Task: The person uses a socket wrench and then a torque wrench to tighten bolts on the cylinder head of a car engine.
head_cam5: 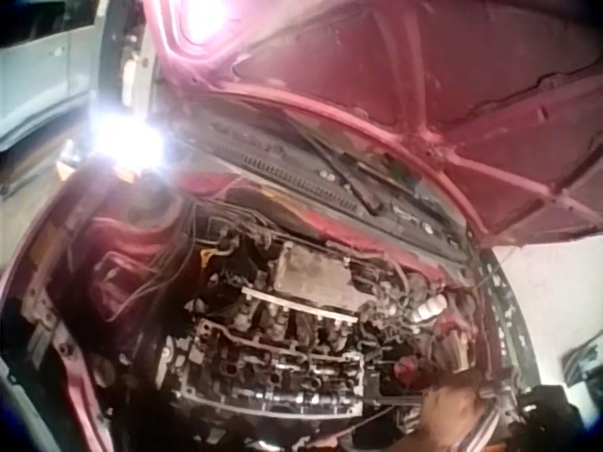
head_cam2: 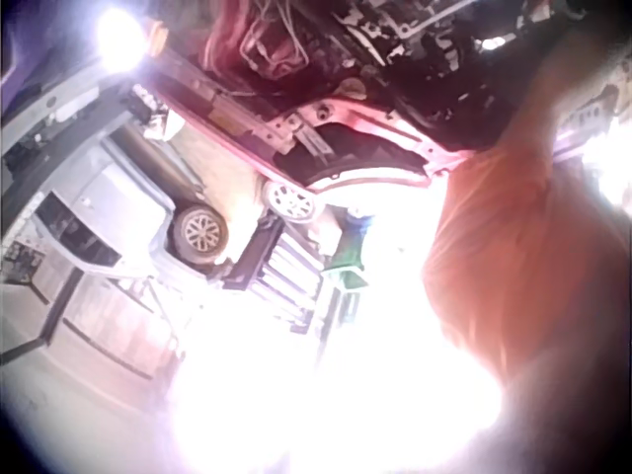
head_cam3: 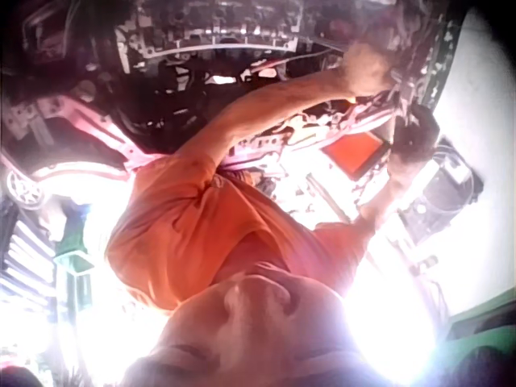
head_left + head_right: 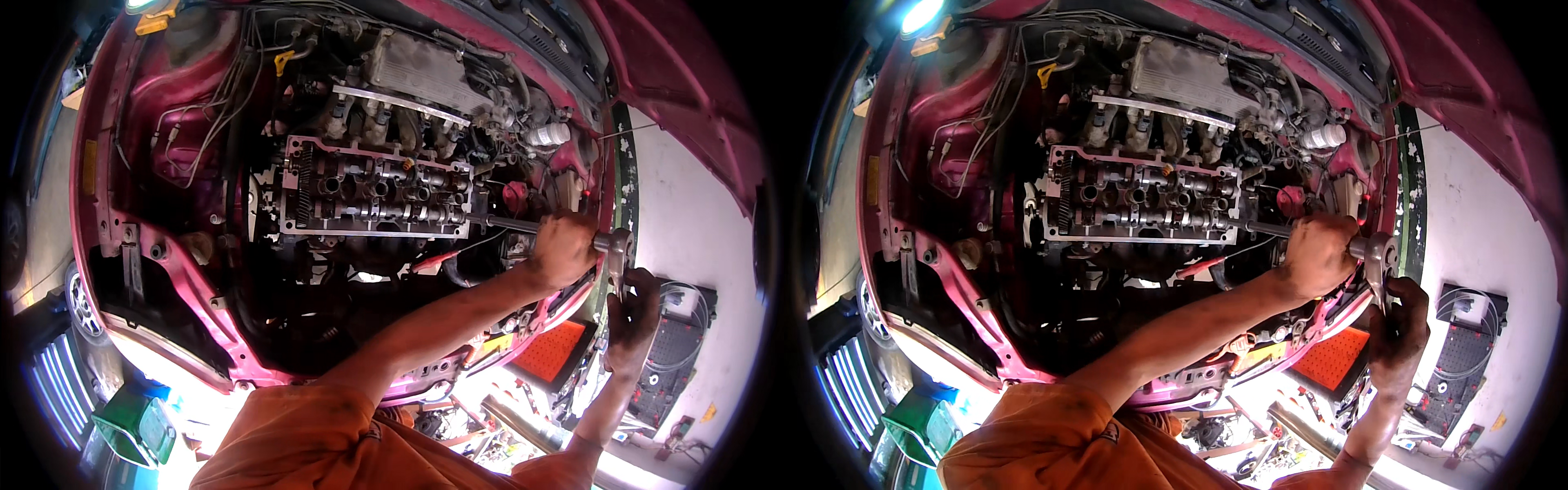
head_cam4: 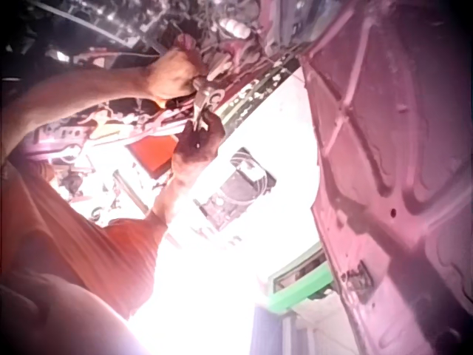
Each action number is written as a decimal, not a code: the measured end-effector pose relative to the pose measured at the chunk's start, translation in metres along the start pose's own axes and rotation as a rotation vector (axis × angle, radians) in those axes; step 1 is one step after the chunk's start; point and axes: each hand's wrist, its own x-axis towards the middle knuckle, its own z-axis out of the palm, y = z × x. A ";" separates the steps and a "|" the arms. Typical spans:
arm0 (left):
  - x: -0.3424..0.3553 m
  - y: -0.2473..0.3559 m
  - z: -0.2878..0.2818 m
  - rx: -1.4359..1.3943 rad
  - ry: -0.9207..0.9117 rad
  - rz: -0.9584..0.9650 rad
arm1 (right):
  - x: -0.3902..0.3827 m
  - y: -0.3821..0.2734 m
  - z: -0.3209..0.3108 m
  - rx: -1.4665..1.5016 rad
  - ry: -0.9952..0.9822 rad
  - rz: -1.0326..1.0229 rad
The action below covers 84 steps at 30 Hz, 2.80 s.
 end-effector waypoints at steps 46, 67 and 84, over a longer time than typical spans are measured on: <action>-0.042 -0.060 0.024 0.195 -0.198 -0.086 | -0.055 -0.027 0.009 -0.041 -0.523 -0.321; -0.012 -0.035 0.003 0.111 -0.079 -0.137 | 0.046 -0.029 0.011 0.040 -0.842 -0.296; -0.009 -0.033 -0.009 0.071 -0.272 -0.196 | -0.009 -0.030 0.023 -0.401 -0.317 -0.460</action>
